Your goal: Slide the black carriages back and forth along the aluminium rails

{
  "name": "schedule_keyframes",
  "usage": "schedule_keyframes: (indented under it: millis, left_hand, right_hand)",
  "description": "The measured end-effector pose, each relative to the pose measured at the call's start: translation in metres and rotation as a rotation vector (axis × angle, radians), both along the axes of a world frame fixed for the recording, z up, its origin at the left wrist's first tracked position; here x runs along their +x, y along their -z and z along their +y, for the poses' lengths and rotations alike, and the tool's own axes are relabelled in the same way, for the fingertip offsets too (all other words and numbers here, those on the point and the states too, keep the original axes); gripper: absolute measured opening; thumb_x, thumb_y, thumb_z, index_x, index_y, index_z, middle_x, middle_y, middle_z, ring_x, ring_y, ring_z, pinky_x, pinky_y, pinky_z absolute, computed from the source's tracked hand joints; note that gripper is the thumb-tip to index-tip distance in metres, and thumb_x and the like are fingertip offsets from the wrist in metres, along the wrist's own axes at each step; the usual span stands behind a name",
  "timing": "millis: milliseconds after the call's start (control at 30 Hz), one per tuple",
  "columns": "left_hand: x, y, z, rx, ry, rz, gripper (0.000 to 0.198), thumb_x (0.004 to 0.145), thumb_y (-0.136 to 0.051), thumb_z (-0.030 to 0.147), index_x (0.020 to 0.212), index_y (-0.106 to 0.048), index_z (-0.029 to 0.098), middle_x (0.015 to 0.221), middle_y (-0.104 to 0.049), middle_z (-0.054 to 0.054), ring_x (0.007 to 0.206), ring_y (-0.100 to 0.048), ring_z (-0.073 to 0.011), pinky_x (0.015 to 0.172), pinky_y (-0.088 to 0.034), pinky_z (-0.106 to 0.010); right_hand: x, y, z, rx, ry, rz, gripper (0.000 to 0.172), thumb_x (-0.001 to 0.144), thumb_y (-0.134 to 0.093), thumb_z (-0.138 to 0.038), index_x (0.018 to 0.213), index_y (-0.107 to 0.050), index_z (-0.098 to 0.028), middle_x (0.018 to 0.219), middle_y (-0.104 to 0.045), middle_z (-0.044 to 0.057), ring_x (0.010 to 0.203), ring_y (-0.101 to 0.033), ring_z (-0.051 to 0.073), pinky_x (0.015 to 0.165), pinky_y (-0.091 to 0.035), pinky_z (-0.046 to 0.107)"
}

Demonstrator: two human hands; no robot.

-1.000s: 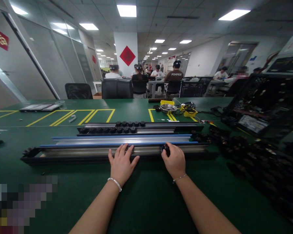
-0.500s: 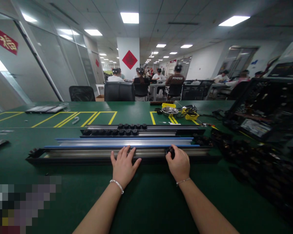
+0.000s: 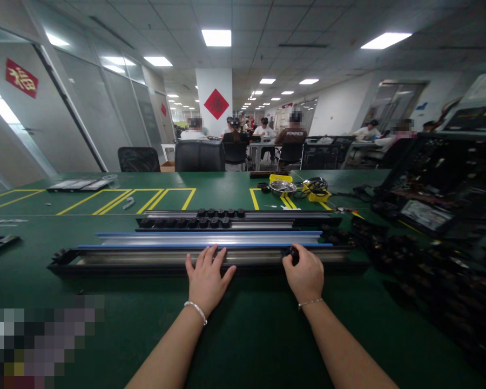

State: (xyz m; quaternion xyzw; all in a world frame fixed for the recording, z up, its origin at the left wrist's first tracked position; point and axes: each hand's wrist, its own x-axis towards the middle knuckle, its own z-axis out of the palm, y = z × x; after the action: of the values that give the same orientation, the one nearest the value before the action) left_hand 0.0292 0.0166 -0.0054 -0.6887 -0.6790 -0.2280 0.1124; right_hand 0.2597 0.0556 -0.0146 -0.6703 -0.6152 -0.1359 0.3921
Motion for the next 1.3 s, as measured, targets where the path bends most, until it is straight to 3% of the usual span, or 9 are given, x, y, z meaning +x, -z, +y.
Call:
schedule_keyframes:
  millis: [733, 1300]
  left_hand:
    - [0.000, -0.001, -0.001, -0.003, 0.001, 0.009, 0.044, 0.082, -0.040, 0.048, 0.120, -0.051, 0.029, 0.131, -0.047, -0.006, 0.122, -0.036, -0.0260, 0.104, -0.004, -0.057]
    - [0.001, -0.003, -0.001, -0.005, 0.000, 0.000, 0.043, 0.082, -0.041, 0.047, 0.120, -0.052, 0.029, 0.131, -0.047, -0.006, 0.122, -0.037, -0.0260, 0.104, -0.005, -0.056]
  right_hand:
    - [0.016, 0.000, 0.002, -0.002, 0.084, 0.052, 0.032, 0.071, -0.045, -0.025, 0.098, -0.059, -0.016, 0.088, -0.064, 0.007, 0.086, -0.055, 0.021, 0.092, -0.030, 0.037]
    - [0.027, -0.004, 0.003, -0.021, 0.161, 0.069, 0.034, 0.069, -0.044, -0.026, 0.097, -0.060, -0.013, 0.083, -0.064, 0.009, 0.082, -0.054, 0.022, 0.087, -0.032, 0.035]
